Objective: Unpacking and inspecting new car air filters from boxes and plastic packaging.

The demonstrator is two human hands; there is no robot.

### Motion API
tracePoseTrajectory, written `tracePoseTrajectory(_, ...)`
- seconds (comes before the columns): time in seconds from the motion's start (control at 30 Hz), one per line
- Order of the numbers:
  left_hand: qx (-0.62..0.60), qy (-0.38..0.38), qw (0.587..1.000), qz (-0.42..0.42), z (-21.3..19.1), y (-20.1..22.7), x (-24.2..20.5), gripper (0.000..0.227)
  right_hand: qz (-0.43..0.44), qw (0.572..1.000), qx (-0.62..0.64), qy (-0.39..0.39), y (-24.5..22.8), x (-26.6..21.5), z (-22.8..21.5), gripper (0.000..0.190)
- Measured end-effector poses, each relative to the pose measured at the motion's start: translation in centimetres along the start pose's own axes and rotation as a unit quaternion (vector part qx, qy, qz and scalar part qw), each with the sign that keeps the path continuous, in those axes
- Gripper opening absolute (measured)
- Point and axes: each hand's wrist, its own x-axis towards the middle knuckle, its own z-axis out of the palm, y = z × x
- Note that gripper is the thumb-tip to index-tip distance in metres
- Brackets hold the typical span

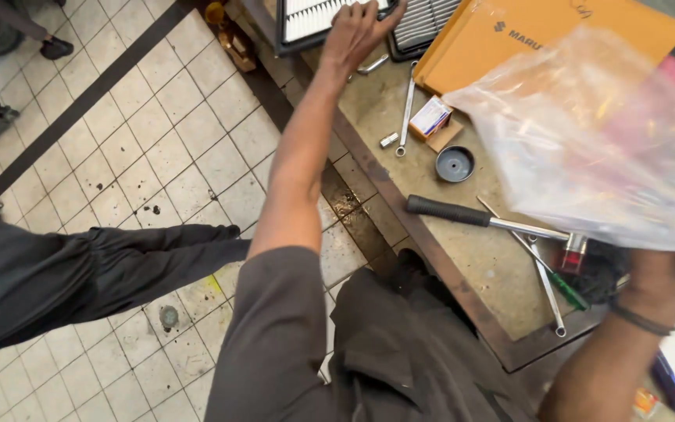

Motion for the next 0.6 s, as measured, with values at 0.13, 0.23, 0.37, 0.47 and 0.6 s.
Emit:
tracePoseTrajectory(0.13,-0.096,-0.025,0.992,-0.073,5.5,6.3,2.2,0.072,-0.028,0.996,0.044,-0.067,5.9,1.4,-10.0,0.048)
tracePoseTrajectory(0.23,-0.314,-0.078,0.929,-0.181,-0.4,10.0,3.2,0.038,-0.010,0.989,0.138,-0.051,6.6,2.0,-10.3,0.038)
tracePoseTrajectory(0.37,-0.675,-0.330,0.565,-0.342,-13.0,8.2,2.1,0.075,0.011,0.984,0.169,-0.062,7.4,2.2,-3.1,0.046)
tracePoseTrajectory(0.47,-0.868,-0.318,0.072,-0.376,-20.6,2.8,-2.3,0.086,0.055,0.979,0.182,-0.075,9.9,3.1,-4.0,0.051)
tracePoseTrajectory(0.6,-0.887,-0.170,0.170,-0.394,-25.7,-5.0,-9.9,0.070,0.098,0.978,0.108,-0.148,14.0,5.0,0.6,0.041)
